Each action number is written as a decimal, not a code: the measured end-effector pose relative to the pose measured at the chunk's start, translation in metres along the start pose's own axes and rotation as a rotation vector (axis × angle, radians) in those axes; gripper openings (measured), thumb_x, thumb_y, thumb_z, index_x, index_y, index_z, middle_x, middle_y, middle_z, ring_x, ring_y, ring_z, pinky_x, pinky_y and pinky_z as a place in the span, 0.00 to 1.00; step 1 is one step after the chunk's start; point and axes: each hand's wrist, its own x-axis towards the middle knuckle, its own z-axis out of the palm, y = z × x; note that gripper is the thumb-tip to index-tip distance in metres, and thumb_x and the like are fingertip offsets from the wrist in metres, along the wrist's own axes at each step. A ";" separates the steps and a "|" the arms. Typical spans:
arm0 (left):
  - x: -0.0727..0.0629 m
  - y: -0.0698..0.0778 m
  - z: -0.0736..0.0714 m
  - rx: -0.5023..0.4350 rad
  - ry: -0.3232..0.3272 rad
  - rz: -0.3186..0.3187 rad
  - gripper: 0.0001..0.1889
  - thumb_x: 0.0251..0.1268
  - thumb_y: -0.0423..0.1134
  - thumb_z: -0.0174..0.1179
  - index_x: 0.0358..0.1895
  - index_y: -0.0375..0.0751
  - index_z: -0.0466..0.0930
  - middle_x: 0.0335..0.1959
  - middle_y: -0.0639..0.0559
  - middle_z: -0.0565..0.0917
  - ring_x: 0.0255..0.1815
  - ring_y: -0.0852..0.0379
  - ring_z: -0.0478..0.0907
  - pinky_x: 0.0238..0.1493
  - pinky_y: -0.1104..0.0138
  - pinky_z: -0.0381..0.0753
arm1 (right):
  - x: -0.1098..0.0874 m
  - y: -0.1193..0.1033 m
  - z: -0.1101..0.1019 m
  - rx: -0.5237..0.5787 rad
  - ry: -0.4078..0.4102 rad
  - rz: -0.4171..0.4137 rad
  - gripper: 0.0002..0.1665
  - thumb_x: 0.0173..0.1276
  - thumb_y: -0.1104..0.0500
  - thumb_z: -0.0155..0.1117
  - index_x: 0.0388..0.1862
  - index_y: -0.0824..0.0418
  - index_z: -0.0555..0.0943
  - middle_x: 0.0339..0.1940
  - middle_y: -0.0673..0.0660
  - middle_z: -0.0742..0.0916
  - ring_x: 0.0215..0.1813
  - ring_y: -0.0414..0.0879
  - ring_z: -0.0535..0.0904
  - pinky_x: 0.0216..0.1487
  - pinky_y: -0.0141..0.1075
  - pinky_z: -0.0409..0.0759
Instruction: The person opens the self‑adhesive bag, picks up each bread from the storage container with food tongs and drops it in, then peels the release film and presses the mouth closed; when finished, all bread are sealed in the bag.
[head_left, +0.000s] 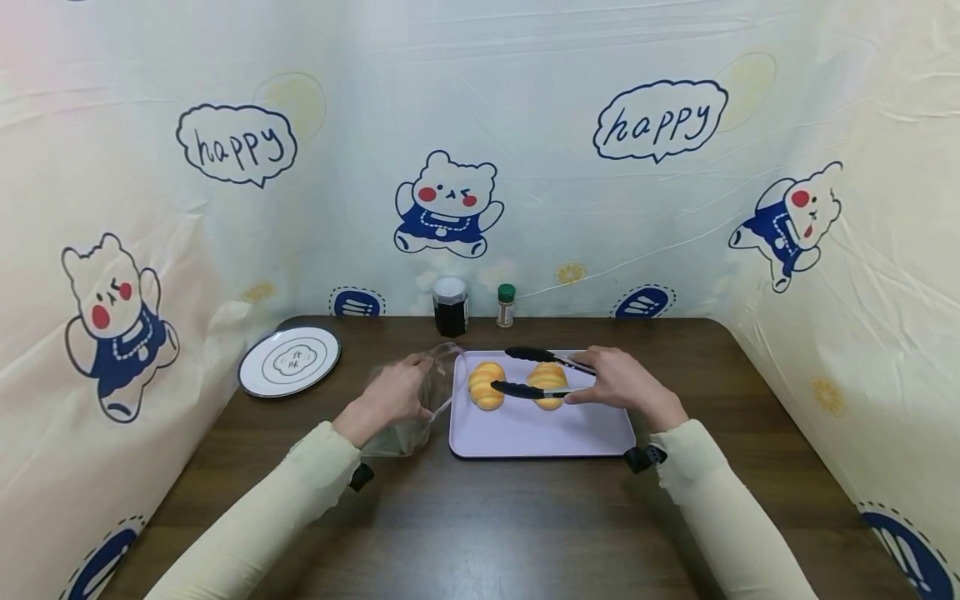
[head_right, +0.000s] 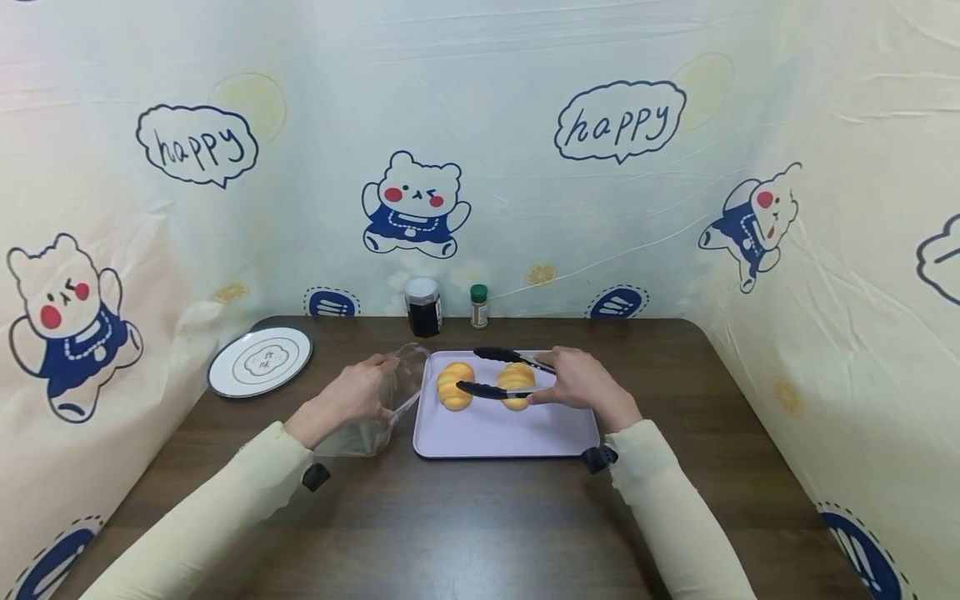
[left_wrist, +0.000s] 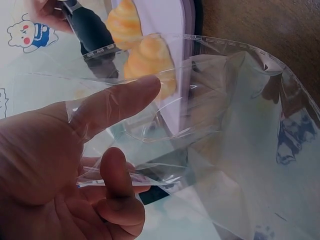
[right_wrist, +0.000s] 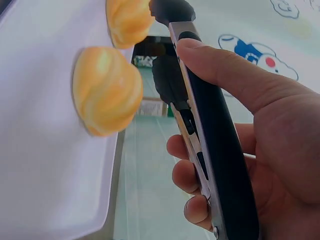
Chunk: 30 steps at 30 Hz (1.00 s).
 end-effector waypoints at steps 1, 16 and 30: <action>0.000 0.000 0.000 0.000 -0.001 -0.001 0.50 0.44 0.52 0.80 0.70 0.30 0.67 0.70 0.31 0.70 0.64 0.36 0.76 0.62 0.45 0.79 | 0.002 -0.002 0.001 -0.005 -0.004 -0.009 0.48 0.53 0.36 0.76 0.67 0.61 0.77 0.60 0.64 0.84 0.58 0.59 0.81 0.60 0.56 0.80; -0.001 0.000 0.003 0.015 0.018 0.021 0.50 0.44 0.53 0.80 0.69 0.30 0.69 0.69 0.31 0.71 0.62 0.35 0.78 0.58 0.44 0.81 | 0.017 -0.019 0.010 -0.055 -0.057 -0.003 0.48 0.50 0.34 0.77 0.66 0.58 0.79 0.59 0.63 0.85 0.59 0.58 0.81 0.62 0.55 0.79; 0.000 0.000 0.004 -0.037 0.001 0.006 0.50 0.45 0.51 0.80 0.70 0.30 0.67 0.70 0.30 0.70 0.62 0.35 0.77 0.60 0.47 0.81 | 0.017 -0.023 0.011 -0.094 -0.093 -0.008 0.46 0.51 0.35 0.77 0.65 0.58 0.80 0.58 0.61 0.85 0.57 0.55 0.81 0.62 0.53 0.79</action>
